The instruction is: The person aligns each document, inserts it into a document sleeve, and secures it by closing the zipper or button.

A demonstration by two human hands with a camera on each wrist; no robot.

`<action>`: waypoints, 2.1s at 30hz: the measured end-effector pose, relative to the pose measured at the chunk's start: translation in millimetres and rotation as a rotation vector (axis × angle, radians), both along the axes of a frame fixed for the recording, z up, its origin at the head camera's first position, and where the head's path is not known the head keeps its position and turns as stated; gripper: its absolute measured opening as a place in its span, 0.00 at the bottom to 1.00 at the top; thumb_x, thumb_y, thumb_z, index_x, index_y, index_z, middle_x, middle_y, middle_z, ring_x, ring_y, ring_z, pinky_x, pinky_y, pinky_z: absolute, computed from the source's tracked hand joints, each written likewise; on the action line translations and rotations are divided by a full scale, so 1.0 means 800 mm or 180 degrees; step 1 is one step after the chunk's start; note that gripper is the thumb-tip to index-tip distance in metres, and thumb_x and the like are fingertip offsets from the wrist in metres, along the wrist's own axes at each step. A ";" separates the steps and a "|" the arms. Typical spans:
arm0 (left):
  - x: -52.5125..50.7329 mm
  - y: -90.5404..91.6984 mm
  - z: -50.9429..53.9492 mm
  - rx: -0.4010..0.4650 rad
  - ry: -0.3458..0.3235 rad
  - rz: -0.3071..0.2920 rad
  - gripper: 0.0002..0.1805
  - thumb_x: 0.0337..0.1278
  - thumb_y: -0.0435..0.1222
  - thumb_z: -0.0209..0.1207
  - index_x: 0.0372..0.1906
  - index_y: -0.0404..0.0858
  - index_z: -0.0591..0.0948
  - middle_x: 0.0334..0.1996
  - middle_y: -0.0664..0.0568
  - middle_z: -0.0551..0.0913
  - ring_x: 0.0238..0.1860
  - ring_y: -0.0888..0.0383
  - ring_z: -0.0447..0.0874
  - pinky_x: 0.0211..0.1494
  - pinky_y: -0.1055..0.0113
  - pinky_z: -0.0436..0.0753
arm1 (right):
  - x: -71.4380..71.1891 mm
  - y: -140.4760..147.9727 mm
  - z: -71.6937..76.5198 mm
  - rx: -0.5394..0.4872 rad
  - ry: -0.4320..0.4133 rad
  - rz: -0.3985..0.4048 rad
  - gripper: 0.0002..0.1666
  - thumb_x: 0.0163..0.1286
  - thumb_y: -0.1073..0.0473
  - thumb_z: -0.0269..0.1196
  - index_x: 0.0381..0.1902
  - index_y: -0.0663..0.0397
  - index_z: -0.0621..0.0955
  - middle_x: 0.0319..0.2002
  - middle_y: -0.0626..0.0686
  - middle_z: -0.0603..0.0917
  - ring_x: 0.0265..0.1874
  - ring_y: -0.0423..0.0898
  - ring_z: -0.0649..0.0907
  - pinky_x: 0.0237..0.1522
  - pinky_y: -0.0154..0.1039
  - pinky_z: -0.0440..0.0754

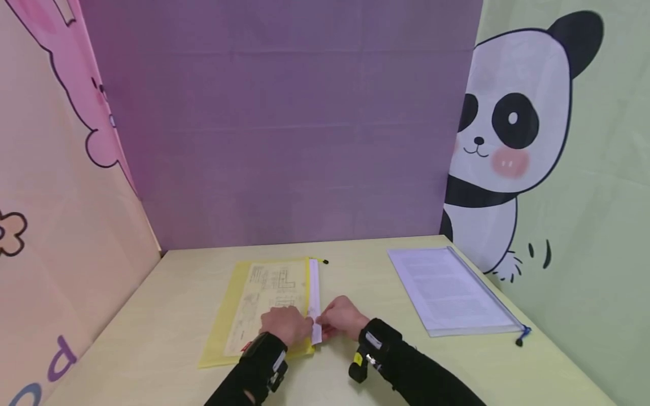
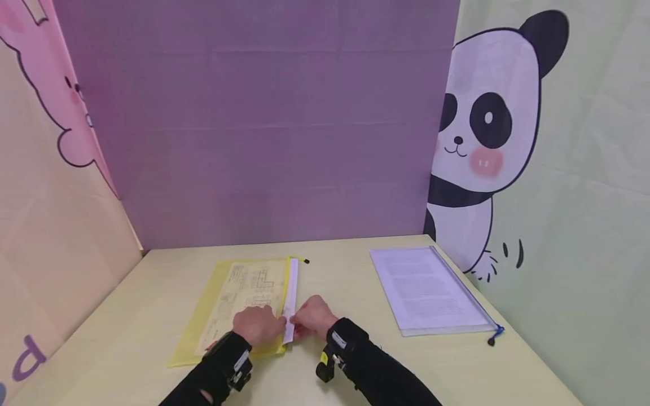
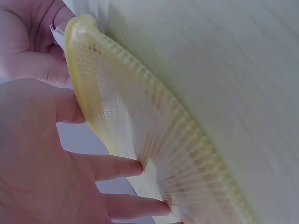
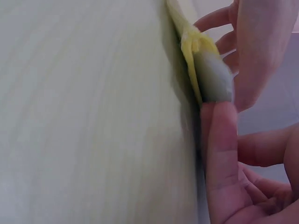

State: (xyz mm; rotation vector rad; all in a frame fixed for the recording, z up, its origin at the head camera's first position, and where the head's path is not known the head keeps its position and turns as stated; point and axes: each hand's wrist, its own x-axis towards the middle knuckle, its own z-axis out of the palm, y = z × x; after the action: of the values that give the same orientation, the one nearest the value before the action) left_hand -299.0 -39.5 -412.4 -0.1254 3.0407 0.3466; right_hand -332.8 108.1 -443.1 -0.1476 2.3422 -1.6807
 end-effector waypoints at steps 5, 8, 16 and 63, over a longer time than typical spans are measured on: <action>0.000 -0.001 0.001 0.0040 0.0001 -0.0001 0.27 0.65 0.54 0.55 0.39 0.32 0.84 0.31 0.41 0.78 0.37 0.43 0.75 0.54 0.44 0.75 | -0.002 0.001 -0.002 -0.0107 -0.0058 -0.0065 0.03 0.62 0.74 0.65 0.35 0.73 0.83 0.25 0.59 0.87 0.20 0.45 0.85 0.27 0.39 0.87; 0.002 -0.001 0.001 0.0078 0.0027 -0.0004 0.27 0.65 0.54 0.55 0.40 0.31 0.84 0.34 0.39 0.80 0.39 0.42 0.76 0.56 0.43 0.75 | -0.003 -0.002 -0.005 -0.0073 -0.0031 -0.0085 0.01 0.63 0.75 0.65 0.33 0.72 0.83 0.25 0.57 0.86 0.19 0.43 0.84 0.26 0.37 0.86; 0.006 -0.005 0.003 0.0033 0.0287 -0.0108 0.28 0.66 0.53 0.52 0.45 0.30 0.84 0.40 0.35 0.84 0.42 0.42 0.81 0.50 0.43 0.78 | -0.012 -0.011 -0.006 0.0033 -0.0002 -0.0107 0.02 0.64 0.74 0.64 0.33 0.70 0.84 0.25 0.55 0.85 0.19 0.42 0.82 0.25 0.34 0.85; -0.002 0.006 0.003 0.0123 0.0052 -0.0324 0.25 0.72 0.50 0.49 0.55 0.34 0.81 0.35 0.39 0.78 0.38 0.42 0.75 0.48 0.47 0.75 | -0.014 -0.025 0.004 0.0560 0.0203 0.0017 0.09 0.60 0.72 0.61 0.31 0.63 0.89 0.21 0.52 0.85 0.18 0.41 0.82 0.22 0.33 0.82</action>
State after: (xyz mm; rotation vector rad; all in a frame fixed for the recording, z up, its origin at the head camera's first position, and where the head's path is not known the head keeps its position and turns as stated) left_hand -300.9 -34.6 -410.2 0.0347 3.0396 0.4001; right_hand -344.3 88.3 -439.6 -0.1764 2.5200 -1.4790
